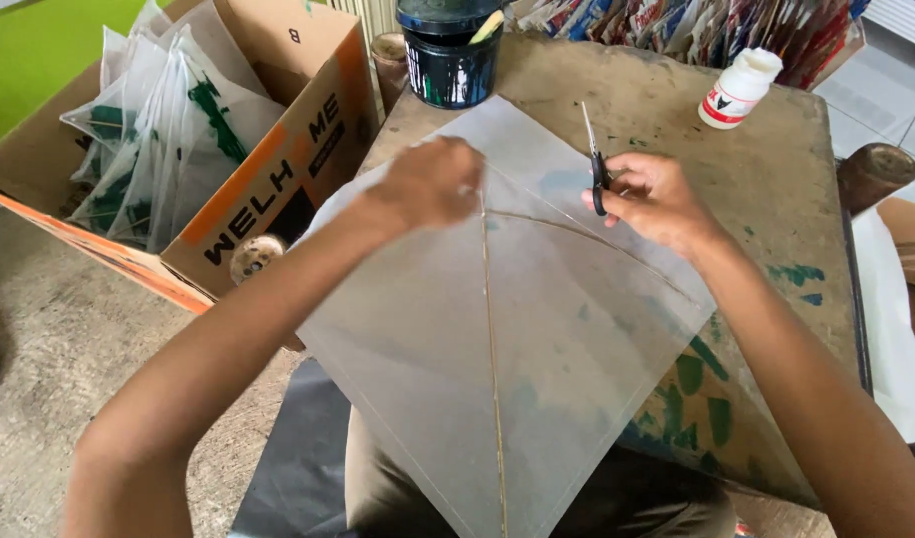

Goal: Assembling a kite by gluing a bamboo frame to paper and trimming the edges with scissors

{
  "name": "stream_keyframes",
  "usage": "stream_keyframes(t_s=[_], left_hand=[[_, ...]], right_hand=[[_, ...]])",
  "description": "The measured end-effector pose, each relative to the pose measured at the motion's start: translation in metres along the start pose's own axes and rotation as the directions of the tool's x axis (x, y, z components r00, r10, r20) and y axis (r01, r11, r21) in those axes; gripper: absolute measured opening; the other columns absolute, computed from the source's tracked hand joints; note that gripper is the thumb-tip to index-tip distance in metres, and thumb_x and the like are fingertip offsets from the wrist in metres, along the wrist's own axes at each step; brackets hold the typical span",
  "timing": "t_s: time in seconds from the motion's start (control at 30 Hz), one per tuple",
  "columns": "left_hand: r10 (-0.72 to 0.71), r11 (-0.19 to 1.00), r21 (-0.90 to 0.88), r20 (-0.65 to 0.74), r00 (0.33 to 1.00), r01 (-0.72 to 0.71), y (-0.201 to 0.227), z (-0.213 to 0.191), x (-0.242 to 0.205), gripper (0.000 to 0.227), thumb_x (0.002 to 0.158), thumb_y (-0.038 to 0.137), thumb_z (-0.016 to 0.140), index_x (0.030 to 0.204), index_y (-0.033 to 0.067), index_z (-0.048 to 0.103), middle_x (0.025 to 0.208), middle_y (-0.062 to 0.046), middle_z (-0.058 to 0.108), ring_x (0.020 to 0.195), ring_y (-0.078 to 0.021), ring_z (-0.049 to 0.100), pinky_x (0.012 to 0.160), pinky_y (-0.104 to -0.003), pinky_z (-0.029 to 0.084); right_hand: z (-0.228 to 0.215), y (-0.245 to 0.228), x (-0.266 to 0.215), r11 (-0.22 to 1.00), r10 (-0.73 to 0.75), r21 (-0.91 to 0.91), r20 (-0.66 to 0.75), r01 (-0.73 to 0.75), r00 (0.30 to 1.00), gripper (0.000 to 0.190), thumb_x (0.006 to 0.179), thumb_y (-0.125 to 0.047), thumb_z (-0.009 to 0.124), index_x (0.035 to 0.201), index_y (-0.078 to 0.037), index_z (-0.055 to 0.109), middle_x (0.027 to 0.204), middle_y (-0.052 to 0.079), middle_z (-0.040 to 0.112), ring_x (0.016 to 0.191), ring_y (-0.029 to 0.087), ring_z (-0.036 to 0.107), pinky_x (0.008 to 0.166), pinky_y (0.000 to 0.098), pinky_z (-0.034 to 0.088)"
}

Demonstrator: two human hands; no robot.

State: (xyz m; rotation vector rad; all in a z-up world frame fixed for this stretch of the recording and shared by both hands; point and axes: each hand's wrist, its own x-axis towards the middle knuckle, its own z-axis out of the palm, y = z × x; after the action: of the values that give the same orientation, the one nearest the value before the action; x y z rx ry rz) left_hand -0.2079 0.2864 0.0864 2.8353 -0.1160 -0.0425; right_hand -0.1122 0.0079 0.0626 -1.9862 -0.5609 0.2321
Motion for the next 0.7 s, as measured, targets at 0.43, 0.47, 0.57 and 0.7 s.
stream_keyframes(t_s=[0.43, 0.47, 0.57, 0.7], left_hand=[[-0.06, 0.996, -0.07, 0.031, 0.998, 0.062, -0.045, -0.011, -0.031, 0.014, 0.086, 0.02, 0.072, 0.097, 0.0159, 0.078, 0.099, -0.006, 0.074, 0.098, -0.0359, 0.073, 0.085, -0.054, 0.057], [-0.073, 0.995, -0.061, 0.013, 0.997, 0.074, -0.051, -0.014, -0.036, 0.013, 0.085, 0.021, 0.072, 0.096, 0.0163, 0.078, 0.098, -0.006, 0.074, 0.098, -0.0356, 0.073, 0.084, -0.054, 0.057], [-0.145, 0.987, -0.08, -0.035, 0.989, 0.142, -0.082, -0.022, -0.068, 0.013, 0.085, 0.024, 0.073, 0.095, 0.0165, 0.077, 0.097, -0.005, 0.073, 0.098, -0.0351, 0.073, 0.085, -0.055, 0.057], [-0.322, 0.929, -0.221, -0.094, 0.942, 0.295, -0.14, -0.014, -0.089, 0.018, 0.086, 0.03, 0.068, 0.099, 0.0181, 0.072, 0.101, -0.003, 0.073, 0.101, -0.0311, 0.072, 0.086, -0.051, 0.057]], right_hand=[[0.103, -0.036, 0.03, 0.978, -0.072, 0.202, 0.079, 0.054, 0.994, 0.044, 0.075, -0.007, 0.087, 0.114, -0.002, 0.067, 0.083, 0.017, 0.072, 0.059, 0.021, 0.073, 0.057, 0.0281, 0.062], [0.118, -0.033, 0.041, 0.978, -0.089, 0.198, 0.118, 0.065, 0.989, 0.041, 0.076, -0.008, 0.087, 0.112, -0.003, 0.067, 0.082, 0.015, 0.073, 0.059, 0.02, 0.073, 0.055, 0.0274, 0.062], [0.167, -0.05, 0.056, 0.975, -0.137, 0.201, 0.219, 0.093, 0.966, 0.036, 0.08, -0.008, 0.084, 0.111, -0.006, 0.067, 0.083, 0.014, 0.075, 0.058, 0.02, 0.075, 0.052, 0.0269, 0.063], [0.216, -0.077, 0.072, 0.967, -0.23, 0.184, 0.311, 0.179, 0.922, 0.033, 0.088, -0.014, 0.081, 0.116, -0.008, 0.064, 0.088, 0.015, 0.075, 0.056, 0.02, 0.072, 0.053, 0.0282, 0.062]])
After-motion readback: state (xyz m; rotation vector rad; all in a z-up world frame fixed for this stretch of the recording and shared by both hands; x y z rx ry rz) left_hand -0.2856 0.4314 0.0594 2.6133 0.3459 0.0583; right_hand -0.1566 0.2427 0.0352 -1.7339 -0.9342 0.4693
